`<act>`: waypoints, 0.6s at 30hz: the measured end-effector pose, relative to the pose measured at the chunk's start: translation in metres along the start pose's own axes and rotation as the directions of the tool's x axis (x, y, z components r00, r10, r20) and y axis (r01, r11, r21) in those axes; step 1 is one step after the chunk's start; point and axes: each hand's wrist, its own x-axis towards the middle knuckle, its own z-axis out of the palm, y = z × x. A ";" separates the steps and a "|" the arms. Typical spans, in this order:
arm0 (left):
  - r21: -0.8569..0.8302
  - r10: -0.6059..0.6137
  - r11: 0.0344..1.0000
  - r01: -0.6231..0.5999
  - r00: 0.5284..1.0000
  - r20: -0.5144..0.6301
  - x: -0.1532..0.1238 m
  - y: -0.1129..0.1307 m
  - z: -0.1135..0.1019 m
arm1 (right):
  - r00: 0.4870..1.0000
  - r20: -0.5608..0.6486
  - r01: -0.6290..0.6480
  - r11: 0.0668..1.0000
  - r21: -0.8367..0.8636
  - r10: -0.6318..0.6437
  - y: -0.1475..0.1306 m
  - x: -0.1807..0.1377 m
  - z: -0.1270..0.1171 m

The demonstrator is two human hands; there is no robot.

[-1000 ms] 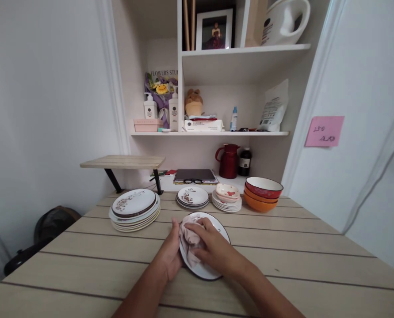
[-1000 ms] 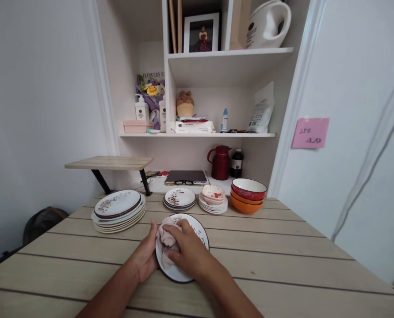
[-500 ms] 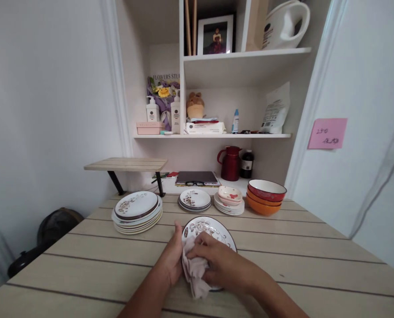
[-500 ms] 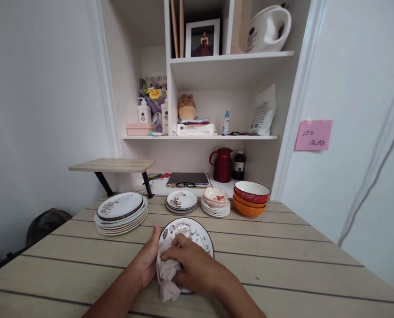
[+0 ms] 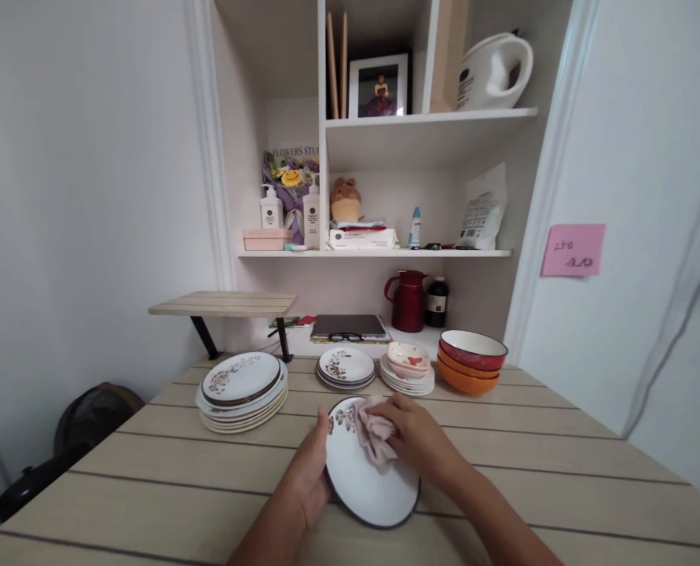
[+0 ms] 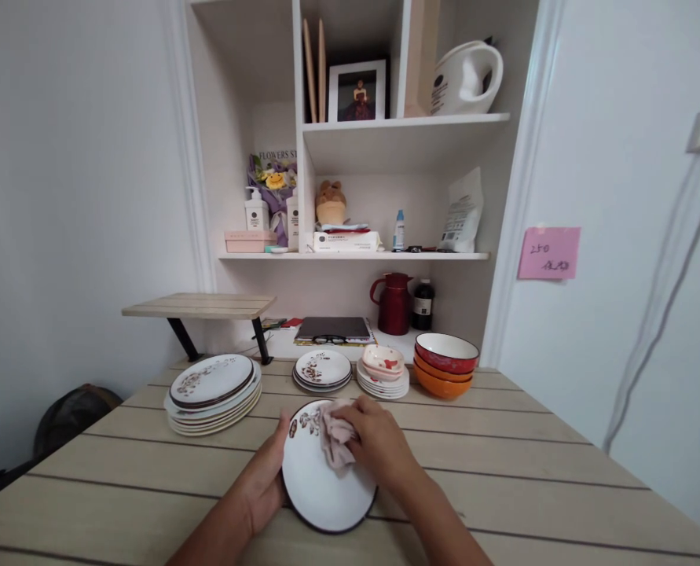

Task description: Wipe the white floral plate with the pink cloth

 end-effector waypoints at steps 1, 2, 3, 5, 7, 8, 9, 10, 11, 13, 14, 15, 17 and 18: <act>-0.001 0.004 1.000 -0.004 1.000 -0.014 0.000 0.000 0.000 | 0.999 0.035 -0.024 1.000 0.008 0.023 0.004 -0.004 -0.004; -0.004 0.018 1.000 -0.018 0.999 -0.029 -0.001 0.000 0.001 | 0.996 0.076 -0.048 0.999 0.013 0.047 0.006 -0.009 -0.008; -0.009 0.035 0.999 -0.036 0.998 -0.044 -0.001 0.000 0.001 | 0.990 0.122 -0.067 0.998 0.015 0.065 0.007 -0.013 -0.012; -0.021 0.060 0.998 -0.061 0.996 -0.059 -0.001 -0.001 0.001 | 0.975 0.214 -0.065 0.998 0.012 0.061 0.003 -0.021 -0.017; -0.038 0.060 0.997 -0.062 0.997 -0.052 -0.001 -0.001 0.001 | 0.959 0.283 -0.010 1.000 0.026 0.002 -0.006 -0.025 -0.018; -0.048 0.054 0.997 -0.056 0.998 -0.044 -0.001 -0.001 0.001 | 0.952 0.304 0.028 0.999 0.047 -0.041 -0.011 -0.026 -0.016; -0.061 0.047 0.997 -0.049 0.998 -0.035 -0.001 0.000 0.000 | 0.944 0.318 0.065 0.995 0.076 -0.086 -0.018 -0.026 -0.013; -0.072 0.037 0.997 -0.039 0.999 -0.025 0.000 0.000 -0.001 | 0.938 0.324 0.096 0.989 0.111 -0.127 -0.024 -0.025 -0.009; -0.082 0.023 0.996 -0.024 1.000 -0.011 0.000 0.000 -0.002 | 0.935 0.317 0.119 0.983 0.143 -0.160 -0.030 -0.023 -0.004; -0.094 -0.007 0.996 0.010 1.000 0.025 0.001 0.001 -0.005 | 0.950 0.255 0.142 0.976 0.164 -0.181 -0.040 -0.018 0.008; -0.097 -0.014 0.995 0.018 0.999 0.039 0.002 0.001 -0.006 | 0.965 0.204 0.138 0.979 0.147 -0.167 -0.044 -0.015 0.013; -0.099 -0.014 0.995 0.019 0.999 0.049 0.002 0.001 -0.007 | 0.973 0.167 0.137 0.982 0.129 -0.158 -0.047 -0.011 0.017; -0.100 0.007 0.995 -0.001 0.998 0.058 0.003 0.001 -0.008 | 0.984 0.105 0.135 0.987 0.083 -0.143 -0.050 -0.004 0.021; -0.097 0.018 0.995 -0.012 0.998 0.056 0.003 0.001 -0.008 | 0.986 0.085 0.136 0.989 0.060 -0.141 -0.050 -0.001 0.021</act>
